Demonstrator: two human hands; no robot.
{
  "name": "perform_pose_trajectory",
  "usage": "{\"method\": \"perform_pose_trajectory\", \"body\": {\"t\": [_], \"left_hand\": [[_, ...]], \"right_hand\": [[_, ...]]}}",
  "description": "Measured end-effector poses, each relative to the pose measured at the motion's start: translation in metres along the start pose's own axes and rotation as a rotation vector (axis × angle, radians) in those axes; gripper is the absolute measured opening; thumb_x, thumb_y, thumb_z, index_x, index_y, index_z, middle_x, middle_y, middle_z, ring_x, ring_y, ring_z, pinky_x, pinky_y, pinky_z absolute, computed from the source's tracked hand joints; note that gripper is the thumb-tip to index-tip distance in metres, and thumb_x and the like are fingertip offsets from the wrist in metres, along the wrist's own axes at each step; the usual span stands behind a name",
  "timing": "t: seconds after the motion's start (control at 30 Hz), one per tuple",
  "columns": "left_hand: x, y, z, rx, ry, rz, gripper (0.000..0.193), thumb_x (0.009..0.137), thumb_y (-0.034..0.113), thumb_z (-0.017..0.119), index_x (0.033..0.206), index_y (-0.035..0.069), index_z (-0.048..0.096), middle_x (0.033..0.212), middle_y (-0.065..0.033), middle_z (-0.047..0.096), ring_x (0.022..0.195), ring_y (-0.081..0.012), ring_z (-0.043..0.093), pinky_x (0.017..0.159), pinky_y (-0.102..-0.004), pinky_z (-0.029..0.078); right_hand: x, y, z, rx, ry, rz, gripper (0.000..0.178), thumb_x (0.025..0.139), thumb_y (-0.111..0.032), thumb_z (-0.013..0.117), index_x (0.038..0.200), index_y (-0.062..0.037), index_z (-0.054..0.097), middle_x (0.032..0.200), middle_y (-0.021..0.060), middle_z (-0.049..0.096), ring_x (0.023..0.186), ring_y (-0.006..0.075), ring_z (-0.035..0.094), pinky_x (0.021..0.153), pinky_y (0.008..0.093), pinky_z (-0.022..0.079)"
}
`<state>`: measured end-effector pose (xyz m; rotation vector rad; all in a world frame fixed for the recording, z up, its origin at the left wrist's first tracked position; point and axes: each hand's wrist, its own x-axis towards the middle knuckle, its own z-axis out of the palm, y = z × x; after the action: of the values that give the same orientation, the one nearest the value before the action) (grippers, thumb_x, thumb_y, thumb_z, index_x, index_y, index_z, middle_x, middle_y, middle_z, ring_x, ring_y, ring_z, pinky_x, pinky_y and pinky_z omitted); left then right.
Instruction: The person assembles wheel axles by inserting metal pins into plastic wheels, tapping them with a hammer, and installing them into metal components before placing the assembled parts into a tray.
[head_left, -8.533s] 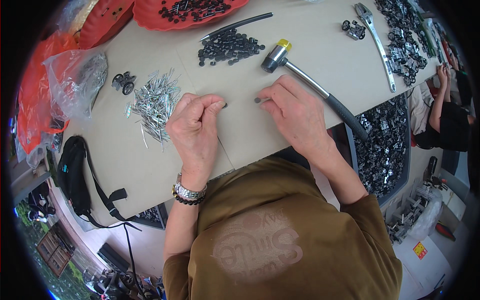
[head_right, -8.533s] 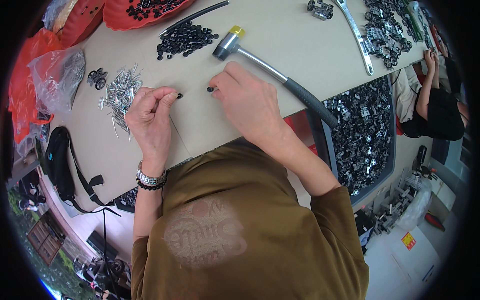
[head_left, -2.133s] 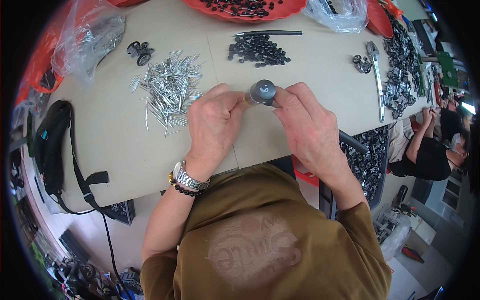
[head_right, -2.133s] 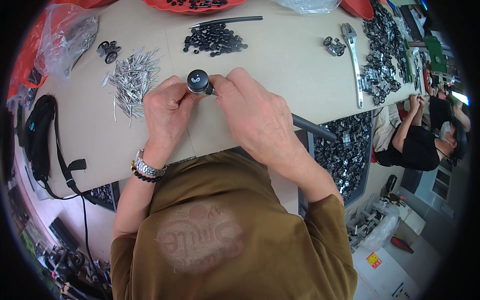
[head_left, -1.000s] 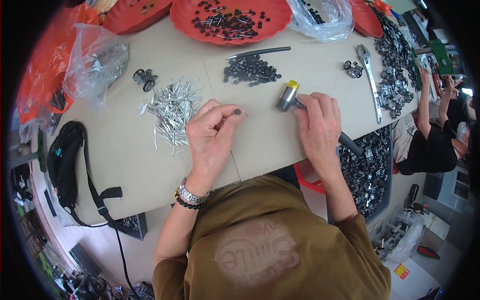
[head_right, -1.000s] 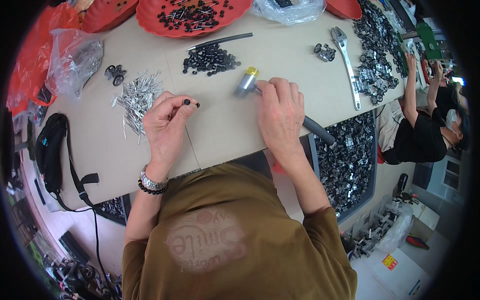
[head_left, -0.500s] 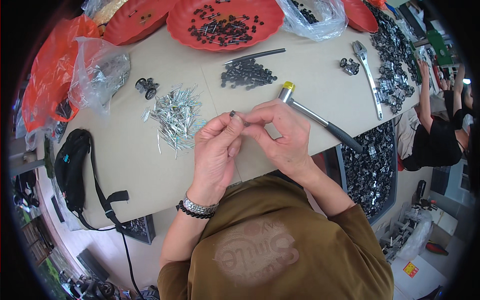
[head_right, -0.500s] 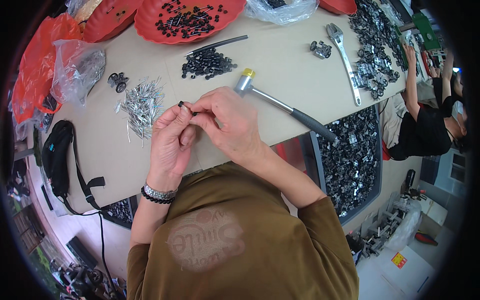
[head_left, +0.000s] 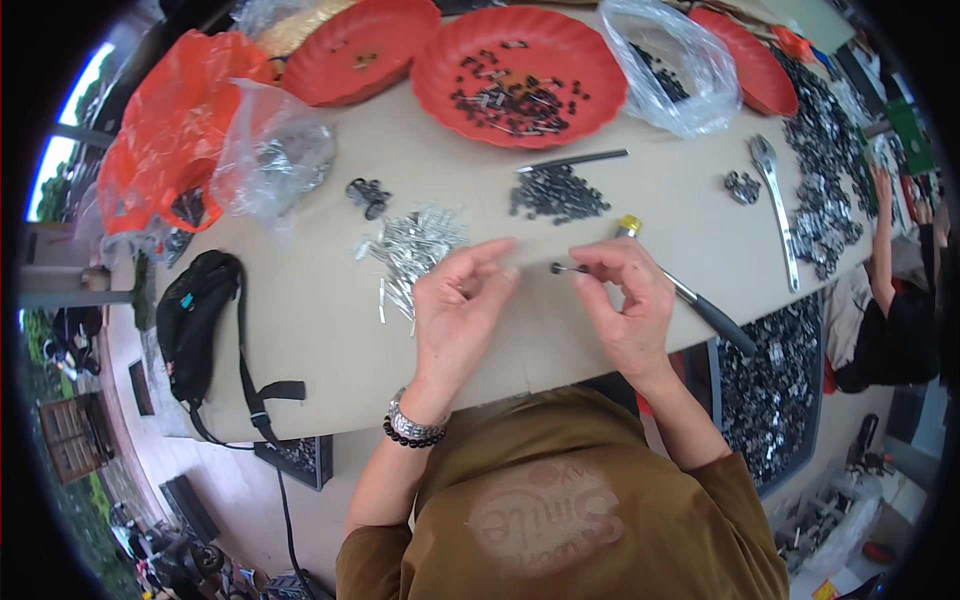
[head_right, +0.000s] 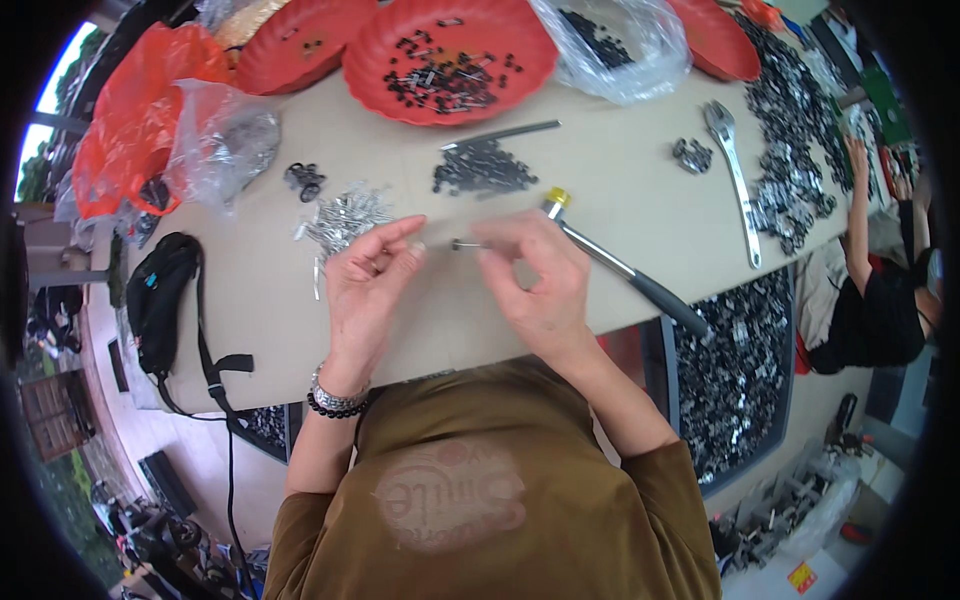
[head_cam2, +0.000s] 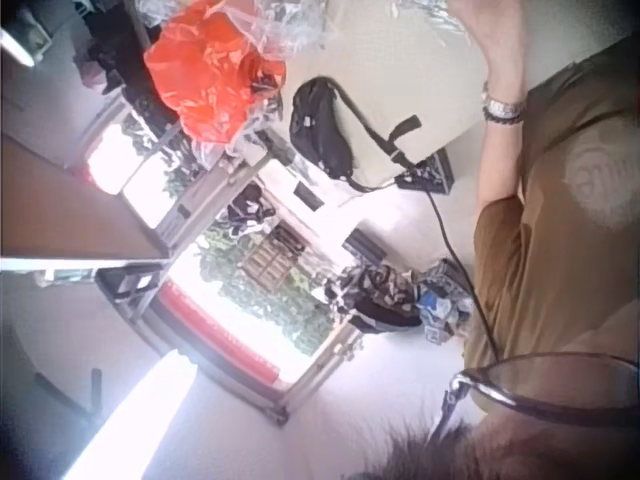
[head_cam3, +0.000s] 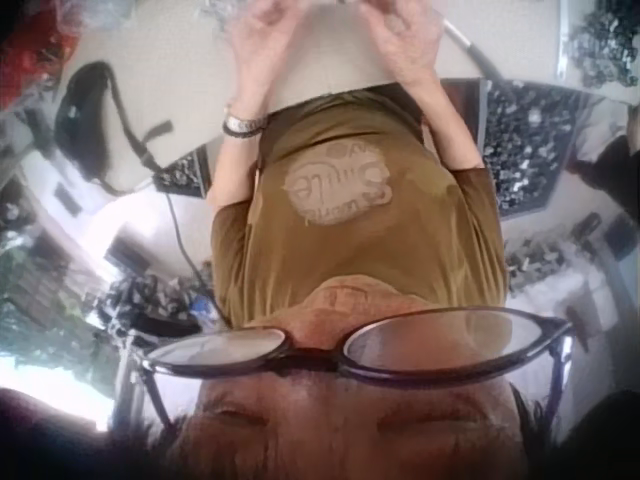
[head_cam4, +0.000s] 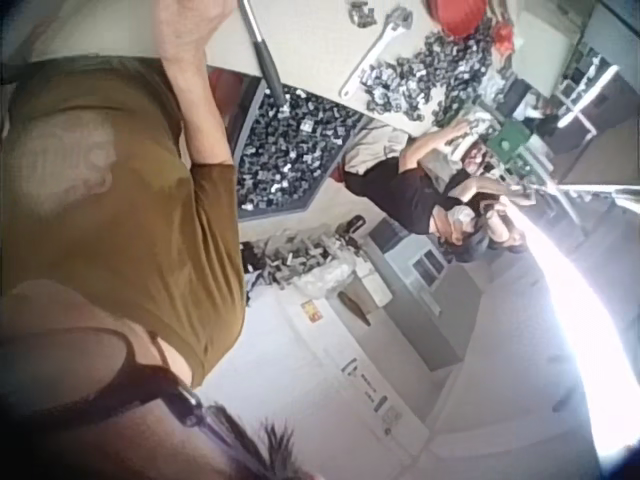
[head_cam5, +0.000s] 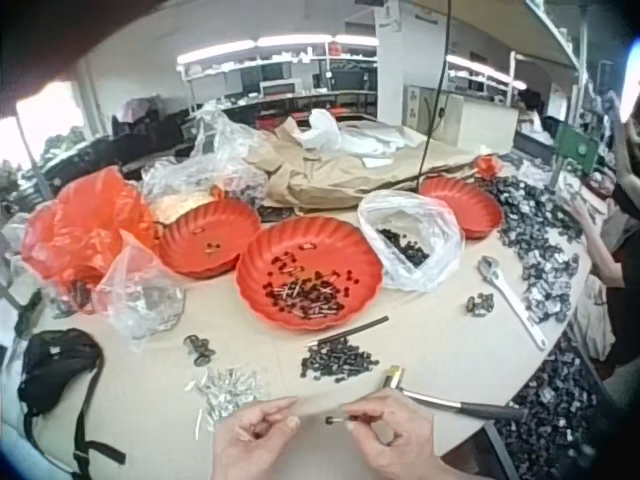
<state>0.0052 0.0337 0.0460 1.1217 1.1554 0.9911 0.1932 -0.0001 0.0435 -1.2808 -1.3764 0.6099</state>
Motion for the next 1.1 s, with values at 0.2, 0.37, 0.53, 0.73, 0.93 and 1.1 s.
{"method": "perform_pose_trajectory", "body": {"t": [0.2,0.37,0.53,0.73,0.93,1.1], "left_hand": [[0.062,0.019,-0.082,0.926,0.467,0.367,0.027,0.088,0.022,0.075,0.106,0.001,0.077,0.093,-0.0195,0.075,0.079,-0.0334,0.071,0.072,-0.0415,0.053],[0.098,0.019,-0.115,1.002,0.525,0.116,0.043,0.089,0.04,0.073,0.108,0.001,0.073,0.089,-0.0207,0.075,0.085,-0.0382,0.072,0.076,-0.045,0.054],[0.117,0.019,-0.11,1.205,0.379,0.056,0.049,0.086,0.043,0.077,0.109,0.0,0.071,0.086,-0.0209,0.074,0.081,-0.0342,0.073,0.074,-0.0443,0.055],[0.124,-0.011,-0.122,0.338,0.48,0.19,0.03,0.097,0.027,0.072,0.111,0.001,0.067,0.082,-0.0071,0.071,0.06,-0.013,0.061,0.055,-0.0264,0.047],[0.045,0.025,-0.032,-0.529,0.215,-0.125,0.025,0.103,0.017,0.063,0.122,0.001,0.062,0.087,-0.0033,0.067,0.058,-0.0068,0.056,0.044,-0.0161,0.032],[0.0,0.02,-0.001,-0.513,0.072,-0.172,0.031,0.099,0.011,0.066,0.127,0.0,0.06,0.089,-0.0037,0.069,0.062,-0.0065,0.059,0.051,-0.0192,0.04]], "right_hand": [[-0.004,0.006,-0.007,0.155,-0.034,0.142,0.017,0.087,0.008,0.066,0.102,0.0018,0.072,0.098,0.0083,0.067,0.081,0.0131,0.065,0.074,0.0254,0.053],[-0.007,0.007,-0.007,0.217,-0.055,0.251,0.014,0.09,0.005,0.065,0.102,0.0022,0.07,0.102,0.0063,0.065,0.086,0.0107,0.063,0.079,0.0244,0.052],[-0.01,0.009,-0.005,0.257,-0.075,0.292,0.013,0.091,0.005,0.064,0.102,0.0025,0.07,0.102,0.0063,0.065,0.088,0.0105,0.063,0.08,0.0246,0.051],[-0.009,0.004,-0.002,0.298,-0.101,0.299,0.013,0.089,0.006,0.067,0.1,0.0022,0.072,0.102,0.0061,0.065,0.089,0.0111,0.064,0.08,0.0247,0.052],[0.004,-0.017,0.007,0.198,-0.072,0.104,0.015,0.081,0.008,0.075,0.095,0.0019,0.074,0.094,0.0086,0.072,0.079,0.0133,0.067,0.072,0.026,0.054],[0.009,-0.022,0.009,0.057,-0.044,-0.104,0.02,0.076,0.007,0.08,0.094,0.0001,0.075,0.09,0.0101,0.073,0.074,0.0171,0.069,0.065,0.0291,0.054]]}}
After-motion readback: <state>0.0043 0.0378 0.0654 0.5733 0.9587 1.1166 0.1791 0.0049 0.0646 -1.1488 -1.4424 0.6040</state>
